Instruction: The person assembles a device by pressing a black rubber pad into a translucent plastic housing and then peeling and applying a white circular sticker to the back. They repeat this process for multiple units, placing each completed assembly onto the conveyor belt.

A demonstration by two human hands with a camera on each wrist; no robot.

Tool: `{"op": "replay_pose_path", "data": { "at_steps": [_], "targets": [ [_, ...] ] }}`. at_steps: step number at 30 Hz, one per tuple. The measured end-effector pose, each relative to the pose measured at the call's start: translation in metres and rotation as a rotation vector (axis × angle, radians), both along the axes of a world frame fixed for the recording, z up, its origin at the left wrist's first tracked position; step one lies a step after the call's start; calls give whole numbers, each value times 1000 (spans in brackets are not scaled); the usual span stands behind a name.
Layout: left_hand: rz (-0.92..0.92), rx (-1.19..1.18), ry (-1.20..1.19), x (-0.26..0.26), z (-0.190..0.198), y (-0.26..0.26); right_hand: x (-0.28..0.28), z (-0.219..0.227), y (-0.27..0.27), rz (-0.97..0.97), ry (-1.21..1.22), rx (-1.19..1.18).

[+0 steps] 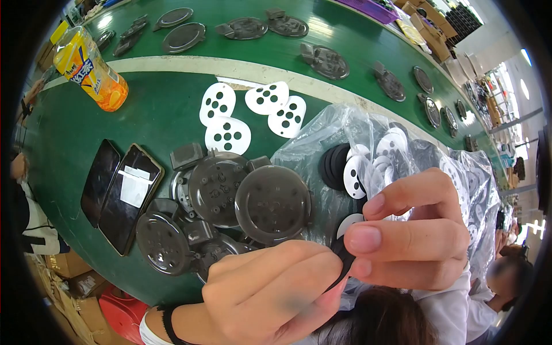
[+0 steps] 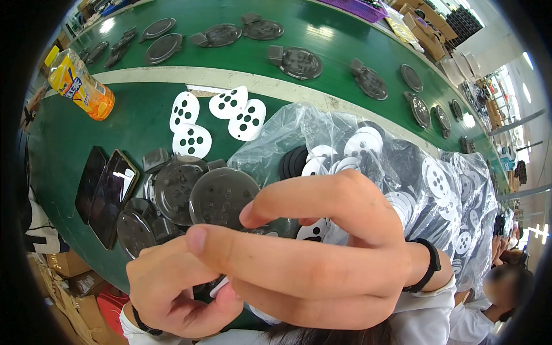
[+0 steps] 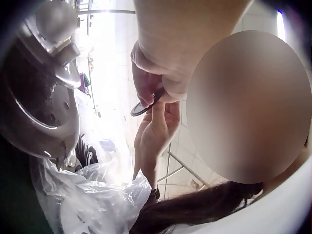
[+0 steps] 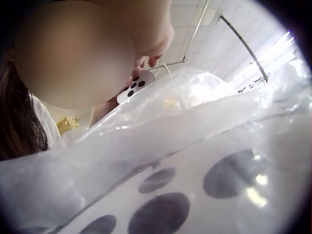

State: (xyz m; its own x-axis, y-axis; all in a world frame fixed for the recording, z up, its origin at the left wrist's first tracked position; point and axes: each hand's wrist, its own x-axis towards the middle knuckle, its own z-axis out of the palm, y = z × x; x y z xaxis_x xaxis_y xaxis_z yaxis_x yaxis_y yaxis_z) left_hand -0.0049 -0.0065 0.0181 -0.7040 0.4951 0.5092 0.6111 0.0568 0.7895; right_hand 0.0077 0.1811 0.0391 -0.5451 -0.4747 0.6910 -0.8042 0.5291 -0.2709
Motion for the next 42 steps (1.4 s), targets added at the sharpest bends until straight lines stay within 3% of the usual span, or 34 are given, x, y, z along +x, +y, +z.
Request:
{"op": "replay_pose_path", "data": {
  "at_steps": [26,29,31,34,37,42],
  "targets": [
    [24,52,24,4,-5,0,10,5,-4,-97,-26,34],
    [-73,207,-54,3,-17,2,10,8,-8,-127,-34,34],
    [-46,396,157,-6,-20,12,10,9,-7,-141,-34,42],
    [-56,210,79,-3,1,6,8,9,-3,-70,12,81],
    [-37,347,66,-2,-5,10,9,9,-2,-55,12,91],
    [-51,359,117,-2,-21,8,11,7,0,-79,5,96]
  ]
}}
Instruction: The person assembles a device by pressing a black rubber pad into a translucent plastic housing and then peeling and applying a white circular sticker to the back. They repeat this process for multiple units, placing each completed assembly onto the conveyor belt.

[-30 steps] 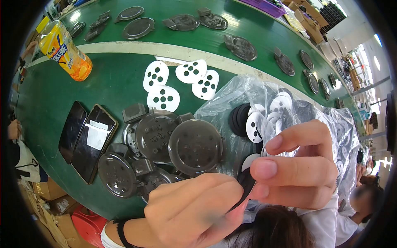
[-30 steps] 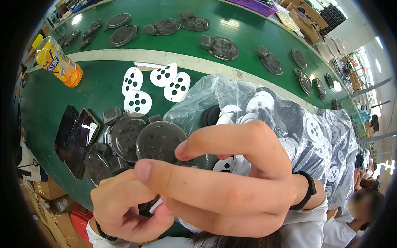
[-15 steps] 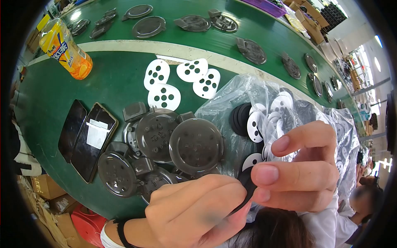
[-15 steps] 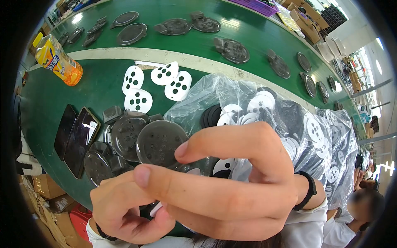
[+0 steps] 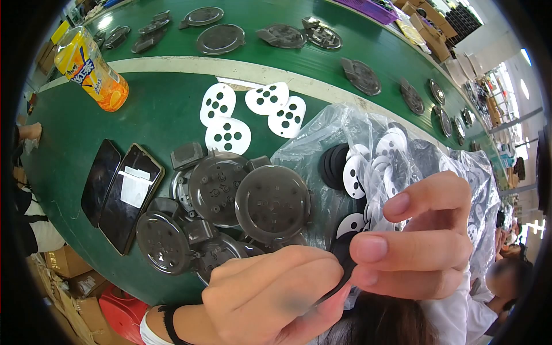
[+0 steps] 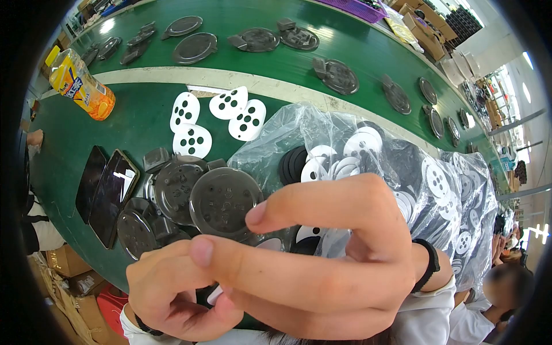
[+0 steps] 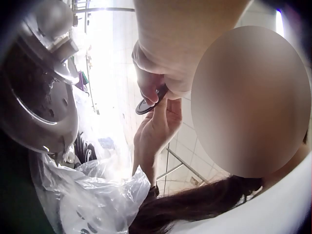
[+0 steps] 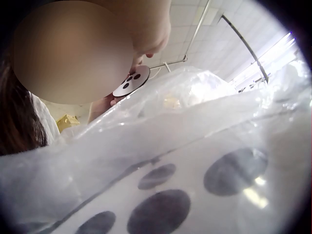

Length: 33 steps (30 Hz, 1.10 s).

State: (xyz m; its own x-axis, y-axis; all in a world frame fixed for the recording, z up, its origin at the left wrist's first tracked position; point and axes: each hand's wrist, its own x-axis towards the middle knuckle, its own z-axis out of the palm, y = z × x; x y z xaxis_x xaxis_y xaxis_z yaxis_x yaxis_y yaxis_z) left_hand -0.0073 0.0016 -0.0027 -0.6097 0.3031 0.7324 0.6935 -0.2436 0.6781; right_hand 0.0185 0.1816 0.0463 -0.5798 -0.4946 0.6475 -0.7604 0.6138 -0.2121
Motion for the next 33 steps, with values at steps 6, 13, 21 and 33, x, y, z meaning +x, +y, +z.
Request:
{"op": "replay_pose_path", "data": {
  "at_steps": [6,13,21,33],
  "targets": [
    [49,-23,-122,7,13,4,0,7,3,15,47,104],
    [7,-18,-51,5,-4,-1,9,12,-9,-158,-98,32],
    [84,-148,-83,8,-1,-2,13,12,-14,-312,-48,260],
    [87,-163,-135,8,10,0,12,14,-18,-359,-119,275]
  ]
}}
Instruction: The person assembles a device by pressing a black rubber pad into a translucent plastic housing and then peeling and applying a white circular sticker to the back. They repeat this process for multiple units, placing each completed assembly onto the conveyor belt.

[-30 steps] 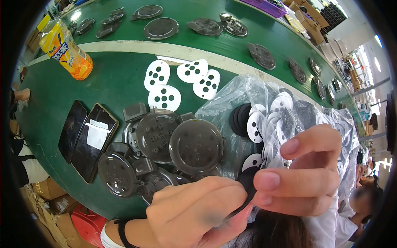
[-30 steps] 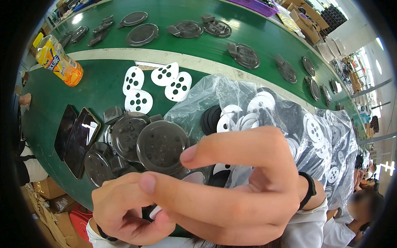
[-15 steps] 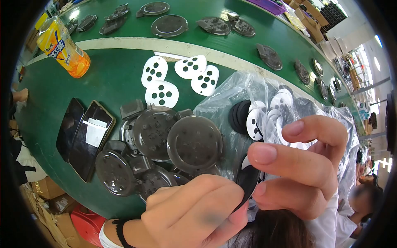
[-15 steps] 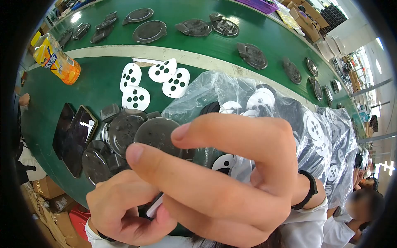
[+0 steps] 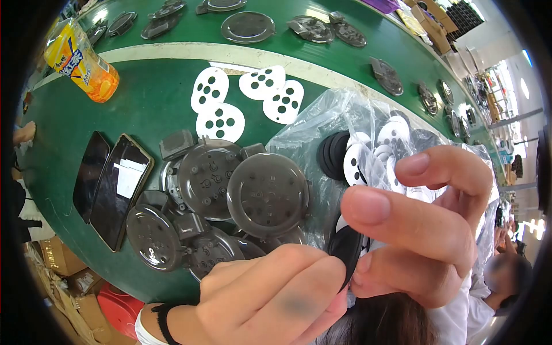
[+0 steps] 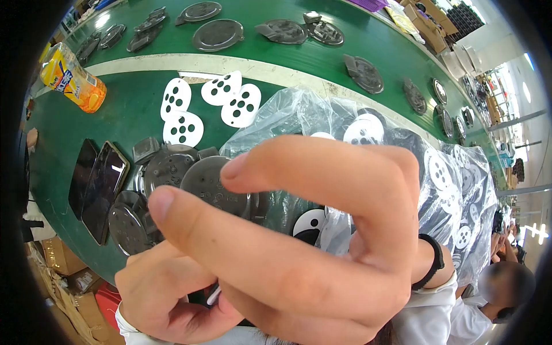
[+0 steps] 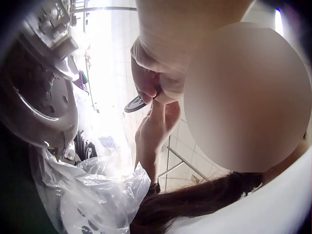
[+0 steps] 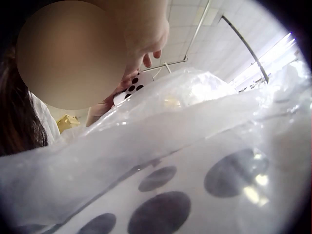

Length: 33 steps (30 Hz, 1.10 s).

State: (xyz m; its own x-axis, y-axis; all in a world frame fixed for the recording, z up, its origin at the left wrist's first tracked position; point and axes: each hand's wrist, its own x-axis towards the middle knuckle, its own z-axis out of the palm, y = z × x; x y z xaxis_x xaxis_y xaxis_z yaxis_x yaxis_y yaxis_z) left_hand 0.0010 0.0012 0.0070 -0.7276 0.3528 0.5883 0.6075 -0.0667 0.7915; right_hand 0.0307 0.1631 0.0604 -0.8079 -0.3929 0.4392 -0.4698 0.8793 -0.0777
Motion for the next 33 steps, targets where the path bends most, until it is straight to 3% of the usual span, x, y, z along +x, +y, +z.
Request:
{"op": "replay_pose_path", "data": {
  "at_steps": [2,4,9,11,13,17,19,20,22,26,29,31,33],
  "targets": [
    [-13,21,7,0,8,-1,1,4,-7,-41,-26,6],
    [-75,-120,-110,4,10,-3,0,4,-10,-82,-52,11],
    [-75,-101,-51,2,2,-2,-14,-18,5,175,223,17],
    [-37,-87,8,3,2,-1,-15,-17,10,210,226,37],
    [-112,-109,-111,3,9,-3,-15,-17,9,244,229,56],
    [-66,-105,-172,4,6,-5,-16,-16,8,219,219,10],
    [-341,-164,-184,-7,-1,-16,-17,-17,6,251,226,9],
    [-341,-164,-183,-4,0,-13,-16,-18,1,220,244,-10],
    [-110,-116,-171,4,7,-2,-16,-19,-1,189,264,-30],
    [-153,-270,-289,3,20,-11,-14,-24,12,264,280,-28],
    [-235,-191,-297,1,9,-11,-13,-19,17,351,236,-19],
    [-278,-14,-509,5,2,-13,-16,-16,17,370,232,22],
    [-227,18,-450,6,4,-13,-23,-17,17,413,260,-172]
  ]
}}
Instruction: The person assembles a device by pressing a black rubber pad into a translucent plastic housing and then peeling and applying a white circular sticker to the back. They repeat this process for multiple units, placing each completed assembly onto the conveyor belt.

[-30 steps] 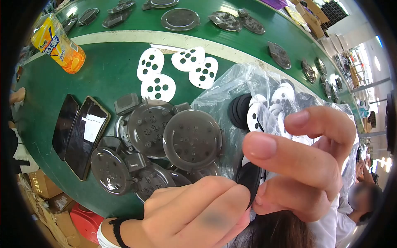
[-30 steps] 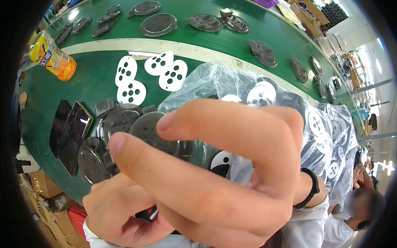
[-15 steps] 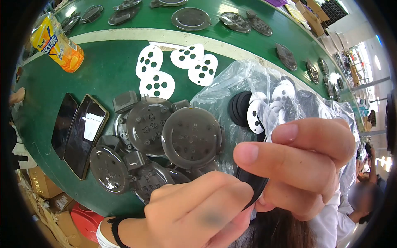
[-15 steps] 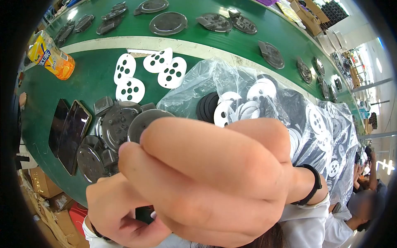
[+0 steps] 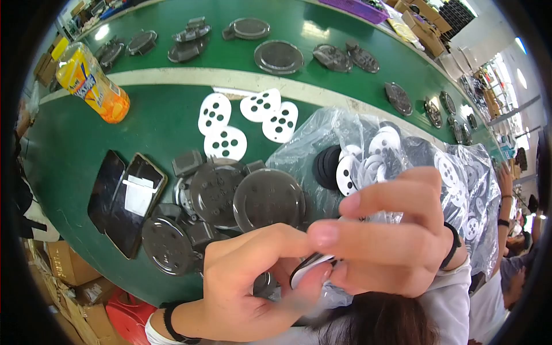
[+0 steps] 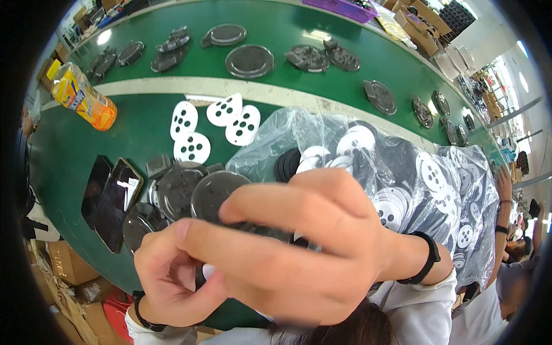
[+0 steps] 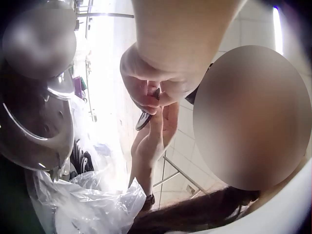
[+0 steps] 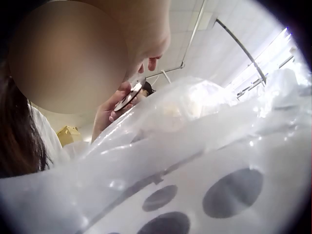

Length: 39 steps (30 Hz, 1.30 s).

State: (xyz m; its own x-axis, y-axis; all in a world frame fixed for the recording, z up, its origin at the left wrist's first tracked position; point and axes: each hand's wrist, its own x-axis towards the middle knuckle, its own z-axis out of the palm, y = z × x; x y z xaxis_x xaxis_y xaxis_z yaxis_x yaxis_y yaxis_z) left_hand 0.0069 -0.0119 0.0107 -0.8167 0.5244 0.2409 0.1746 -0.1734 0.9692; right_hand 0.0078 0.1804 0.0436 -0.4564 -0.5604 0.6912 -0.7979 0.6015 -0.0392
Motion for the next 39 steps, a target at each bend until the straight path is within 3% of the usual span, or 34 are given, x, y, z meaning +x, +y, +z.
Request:
{"op": "replay_pose_path", "data": {
  "at_steps": [6,10,12,15,17,21,23,27,29,30,32,33,35,39],
  "targets": [
    [49,12,-8,-8,4,6,0,6,7,-8,-19,-27],
    [-37,42,40,-11,13,8,0,0,7,53,37,-84],
    [-141,121,-304,-10,13,6,4,-3,2,114,162,-90],
    [-244,14,-359,-14,6,1,11,-6,2,157,250,30],
    [-230,-9,-312,-16,7,1,10,-4,3,146,274,50],
    [24,-187,-223,-23,14,-6,10,1,6,108,259,23],
    [116,-97,-286,-36,13,-13,5,4,10,127,273,25],
    [195,35,-294,-53,8,-22,-9,10,20,182,122,-97],
    [382,88,-221,-60,5,-24,-17,4,26,107,-170,-301],
    [461,73,-225,-62,5,-26,-21,3,26,120,-168,-300],
    [496,92,-172,-67,0,-28,-32,5,28,-203,-513,-331],
    [511,100,-125,-69,-3,-28,-42,-1,27,-200,-512,-332],
    [528,57,-119,-69,-4,-27,-69,-25,24,-243,-928,-629],
    [465,101,-153,-68,-5,-25,-95,-45,13,-145,-995,-777]
  ]
}}
